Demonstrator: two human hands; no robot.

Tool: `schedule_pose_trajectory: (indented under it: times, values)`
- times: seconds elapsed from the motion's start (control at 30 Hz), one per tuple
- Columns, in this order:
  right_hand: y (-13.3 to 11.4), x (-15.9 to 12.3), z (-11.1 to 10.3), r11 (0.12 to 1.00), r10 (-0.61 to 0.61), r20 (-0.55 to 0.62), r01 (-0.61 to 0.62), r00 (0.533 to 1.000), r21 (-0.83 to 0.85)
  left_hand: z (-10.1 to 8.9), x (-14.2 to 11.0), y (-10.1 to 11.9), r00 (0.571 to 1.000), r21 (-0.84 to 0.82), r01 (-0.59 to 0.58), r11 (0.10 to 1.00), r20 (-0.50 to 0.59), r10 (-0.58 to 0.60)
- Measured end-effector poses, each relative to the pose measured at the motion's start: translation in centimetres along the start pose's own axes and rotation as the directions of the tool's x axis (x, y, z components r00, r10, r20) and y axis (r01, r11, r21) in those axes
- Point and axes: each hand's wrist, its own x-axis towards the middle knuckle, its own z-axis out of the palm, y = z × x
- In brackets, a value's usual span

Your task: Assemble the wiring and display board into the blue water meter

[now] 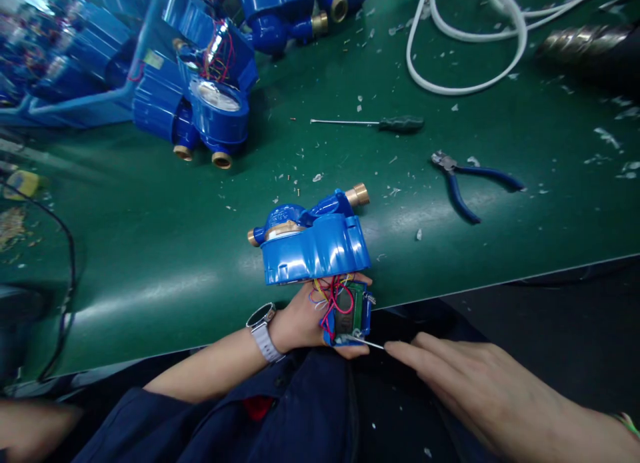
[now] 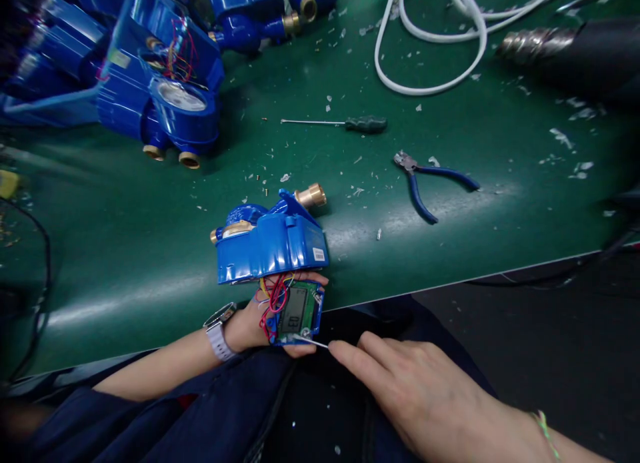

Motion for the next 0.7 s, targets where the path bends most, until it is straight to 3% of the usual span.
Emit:
schedule_pose_trajectory:
  times: [0.07,0.13,0.27,0.3,0.37,0.43,0.53,0.57,0.63,0.7]
  values:
    - [-0.7,0.4,0.0,0.997,0.025,0.017,-0.026,1.000,0.077,0.1,0.1,0.2,1.000,-0.022,0.020,1.000,-0.019,-0.020]
    - [-1.2,1.0,0.0,0.960,0.081,0.062,-0.095,0.995,0.263,0.2,0.1,0.3,0.999,-0.044,0.037,0.998,-0.032,-0.039]
    - [-1.6,1.6,0.5,0.783,0.203,0.112,-0.230,0.973,0.578,0.4,0.0,0.3,0.998,-0.071,0.054,0.996,-0.038,-0.056]
    - [-1.5,1.5,0.7,0.778,0.208,0.098,-0.225,0.973,0.586,0.4,-0.1,0.3,0.997,-0.070,0.057,0.996,-0.040,-0.060]
    - [-1.2,1.1,1.2,0.860,0.156,0.036,-0.154,0.987,0.486,0.4,-0.2,0.2,0.997,-0.058,0.069,0.996,-0.032,-0.071]
    - [-0.8,0.7,1.5,0.972,0.034,-0.040,-0.024,0.999,0.234,0.5,-0.2,0.1,0.997,-0.042,0.081,0.996,-0.015,-0.081]
    - [-0.7,0.5,1.7,0.996,-0.089,-0.086,0.086,0.992,-0.038,0.6,-0.3,0.0,0.998,-0.032,0.070,0.997,-0.002,-0.070]
    - [-0.8,0.5,1.7,0.997,-0.073,-0.082,0.074,0.994,0.000,0.6,-0.3,-0.1,0.998,-0.035,0.066,0.997,0.000,-0.066]
    - [-1.2,0.8,1.7,0.974,0.031,-0.073,-0.014,0.997,0.226,0.7,-0.2,-0.1,0.998,-0.044,0.064,0.997,-0.012,-0.065]
    - [-1.7,1.1,1.7,0.884,0.137,-0.053,-0.098,0.989,0.457,0.7,-0.2,0.0,0.997,-0.052,0.068,0.996,-0.029,-0.069]
